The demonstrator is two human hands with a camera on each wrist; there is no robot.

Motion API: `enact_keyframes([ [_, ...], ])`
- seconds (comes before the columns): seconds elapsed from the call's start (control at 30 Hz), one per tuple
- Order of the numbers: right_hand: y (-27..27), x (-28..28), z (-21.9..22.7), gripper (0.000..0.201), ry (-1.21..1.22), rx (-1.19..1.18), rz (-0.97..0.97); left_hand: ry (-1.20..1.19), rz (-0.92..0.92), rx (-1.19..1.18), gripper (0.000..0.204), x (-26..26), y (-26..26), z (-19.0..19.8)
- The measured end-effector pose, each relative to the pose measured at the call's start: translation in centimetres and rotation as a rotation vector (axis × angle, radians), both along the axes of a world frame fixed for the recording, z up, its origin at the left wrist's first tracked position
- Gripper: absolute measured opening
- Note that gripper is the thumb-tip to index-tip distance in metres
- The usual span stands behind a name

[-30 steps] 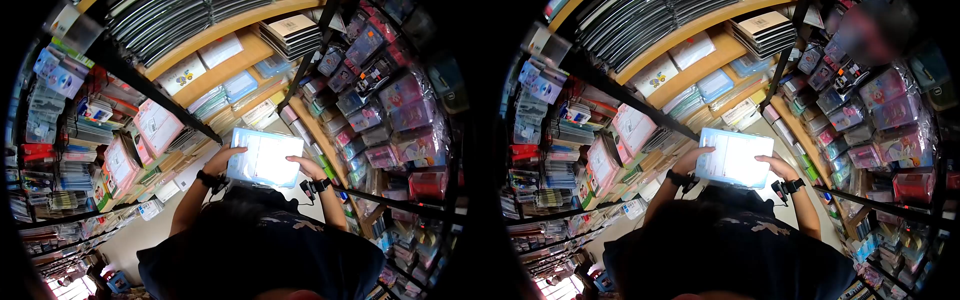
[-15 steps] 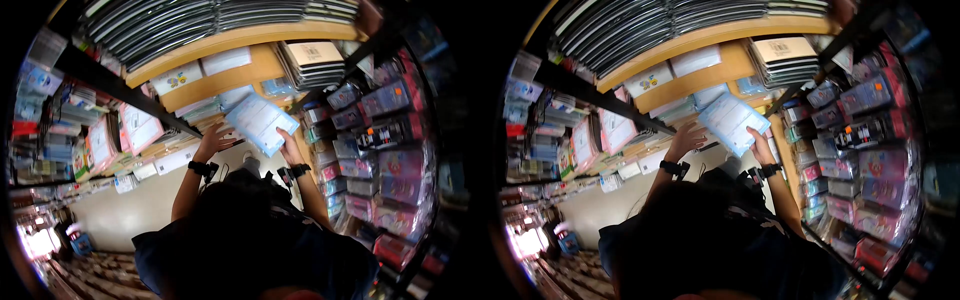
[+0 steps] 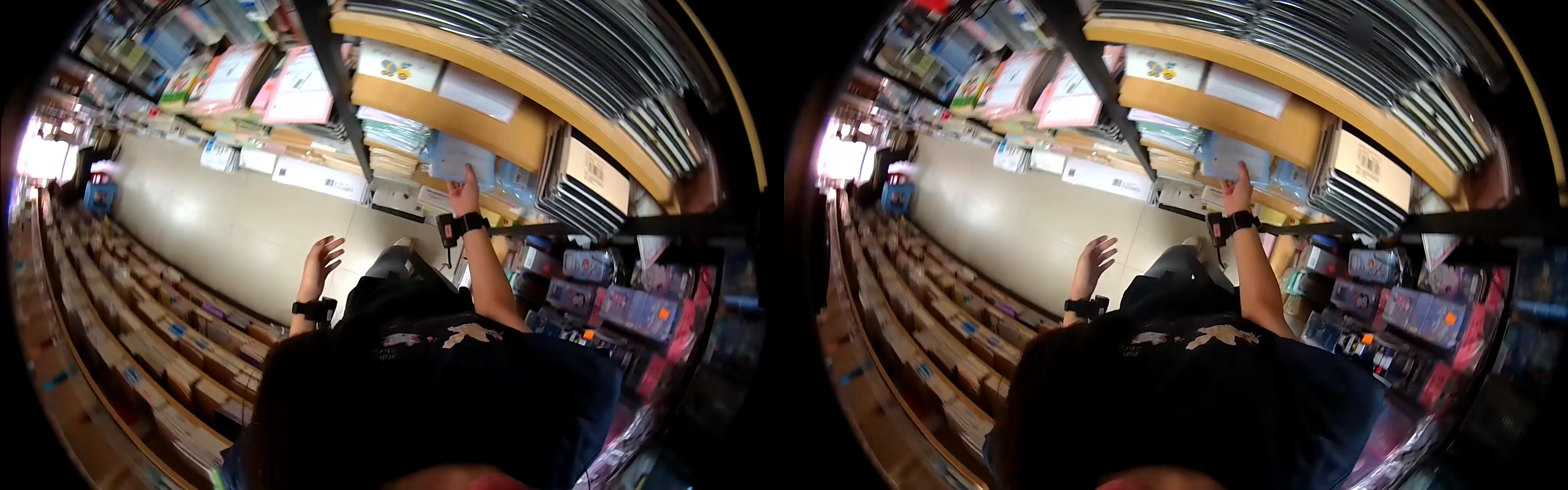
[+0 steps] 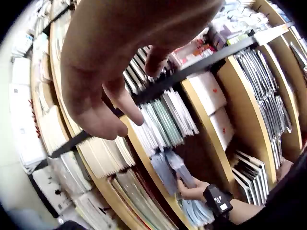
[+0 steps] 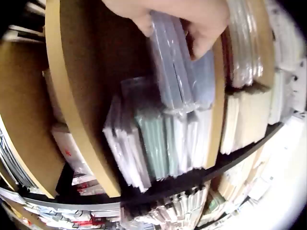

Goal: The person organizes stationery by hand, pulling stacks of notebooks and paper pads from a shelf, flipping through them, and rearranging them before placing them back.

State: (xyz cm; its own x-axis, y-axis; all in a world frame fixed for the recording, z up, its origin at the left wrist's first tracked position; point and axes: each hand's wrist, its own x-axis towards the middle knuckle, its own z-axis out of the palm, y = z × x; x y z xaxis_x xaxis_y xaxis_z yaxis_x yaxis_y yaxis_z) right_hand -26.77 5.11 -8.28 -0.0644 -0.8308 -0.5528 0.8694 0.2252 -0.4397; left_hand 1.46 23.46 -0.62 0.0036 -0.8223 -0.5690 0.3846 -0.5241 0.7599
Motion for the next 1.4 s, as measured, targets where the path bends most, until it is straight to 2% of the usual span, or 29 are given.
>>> enact_keyframes([
  [0.07, -2.5, 1.2, 0.6, 0.025, -0.033, 0.001, -0.011, -0.050, 0.194, 0.025, 0.043, 0.1, 3.4, 0.4],
  [0.17, -5.8, 1.9, -0.2, 0.027, 0.007, 0.116, 0.018, 0.054, 0.433, 0.071, 0.041, -0.8, 8.4, -0.5],
  [0.23, -7.2, 1.9, -1.9, 0.031, -0.092, 0.072, 0.077, 0.066, 0.495, 0.136, 0.040, -1.9, 11.2, -1.4],
  [0.27, -6.6, 2.4, -0.2, 0.041, -0.054, 0.089, 0.046, 0.069, 0.524, 0.158, 0.041, -2.4, 12.3, -1.6],
  [0.33, -8.6, 0.7, -9.3, 0.046, 0.324, -0.162, 0.261, 0.073, 0.586, 0.186, 0.041, -3.5, 14.2, -2.3],
  [0.37, -8.4, 0.3, -9.1, 0.051, 0.354, -0.176, 0.317, 0.068, 0.625, 0.192, 0.041, -3.9, 15.2, -2.5],
  [0.4, -6.8, 1.1, -3.2, 0.056, 0.223, 0.101, 0.253, 0.071, 0.624, 0.187, 0.041, -4.1, 16.3, -3.4],
  [0.43, -8.0, -0.3, -4.5, 0.062, -0.028, 0.103, 0.413, 0.036, 0.647, 0.188, 0.042, -4.7, 16.7, -3.0],
  [0.47, -7.3, -0.4, -2.5, 0.065, -0.002, 0.162, 0.443, 0.013, 0.659, 0.198, 0.042, -5.1, 17.1, -3.0],
  [0.5, -7.5, -0.5, -1.4, 0.064, -0.090, 0.260, 0.387, 0.024, 0.679, 0.203, 0.041, -5.3, 17.5, -3.2],
  [0.53, -8.1, -1.9, -7.5, 0.065, 0.554, -0.461, 0.541, 0.041, 0.703, 0.225, 0.040, -5.2, 17.5, -3.7],
  [0.57, -10.1, -1.9, -5.9, 0.065, -0.124, 0.157, 0.454, 0.024, 0.711, 0.193, 0.039, -5.4, 17.2, -2.9],
  [0.6, -9.2, -0.7, -2.6, 0.068, -0.179, 0.288, 0.420, 0.029, 0.738, 0.197, 0.038, -5.2, 16.5, -3.1],
  [0.63, -9.7, -0.3, -2.7, 0.069, -0.168, 0.323, 0.430, 0.037, 0.747, 0.201, 0.038, -4.7, 15.9, -3.2],
  [0.7, -10.3, -0.8, -5.6, 0.071, 0.030, 0.226, 0.477, 0.018, 0.735, 0.169, 0.037, -3.2, 13.3, -3.0],
  [0.77, -8.0, -0.4, -3.5, 0.070, -0.003, 0.149, 0.564, -0.034, 0.698, 0.129, 0.035, -1.8, 11.0, -1.7],
  [0.83, -6.1, -2.5, -6.3, 0.067, -0.202, -0.118, 1.209, -0.089, 0.599, 0.169, 0.034, 0.1, 6.6, -2.4],
  [0.87, -2.7, -1.0, -4.2, 0.066, 0.115, -0.047, 1.293, -0.120, 0.589, 0.157, 0.034, -0.4, 7.1, -2.3],
  [0.9, -1.6, 1.1, -0.2, 0.064, 0.450, 0.022, 1.280, -0.148, 0.509, 0.119, 0.034, 1.3, 3.7, -2.1],
  [0.97, -0.5, 3.4, 1.8, 0.052, 0.619, 0.091, 1.389, -0.150, 0.464, 0.061, 0.035, 3.2, 0.9, -1.8],
  [1.03, 0.4, 9.6, 5.9, 0.045, 0.752, -0.076, 1.447, -0.204, 0.331, -0.096, 0.038, 7.0, -5.2, -0.3],
  [1.07, 0.3, 11.3, 7.2, 0.045, 0.749, -0.085, 1.448, -0.217, 0.368, -0.176, 0.039, 7.7, -6.7, 0.1],
  [1.1, -0.8, 13.7, 8.9, 0.043, 0.721, -0.156, 1.366, -0.194, 0.356, -0.248, 0.040, 9.7, -10.1, 0.4],
  [1.17, -1.3, 15.9, 9.7, 0.048, 0.714, -0.229, 1.282, -0.142, 0.420, -0.237, 0.039, 11.0, -12.9, 2.8],
  [1.2, -2.4, 18.1, 11.6, 0.048, 0.667, -0.251, 1.221, -0.078, 0.363, -0.294, 0.041, 12.8, -16.8, 5.6],
  [1.23, -3.3, 20.0, 13.6, 0.048, 0.615, -0.273, 1.181, -0.035, 0.291, -0.261, 0.040, 14.0, -18.5, 6.3],
  [1.3, -4.4, 21.7, 13.9, 0.048, 0.618, -0.270, 1.139, -0.156, 0.049, -0.216, 0.036, 14.5, -20.8, 7.6],
  [1.37, -4.7, 22.3, 14.3, 0.048, 0.618, -0.276, 1.122, -0.134, -0.003, -0.236, 0.033, 14.6, -20.7, 7.7],
  [1.4, -5.2, 22.8, 14.5, 0.048, 0.497, -0.227, 1.086, -0.108, -0.067, -0.255, 0.031, 15.3, -21.2, 7.8],
])
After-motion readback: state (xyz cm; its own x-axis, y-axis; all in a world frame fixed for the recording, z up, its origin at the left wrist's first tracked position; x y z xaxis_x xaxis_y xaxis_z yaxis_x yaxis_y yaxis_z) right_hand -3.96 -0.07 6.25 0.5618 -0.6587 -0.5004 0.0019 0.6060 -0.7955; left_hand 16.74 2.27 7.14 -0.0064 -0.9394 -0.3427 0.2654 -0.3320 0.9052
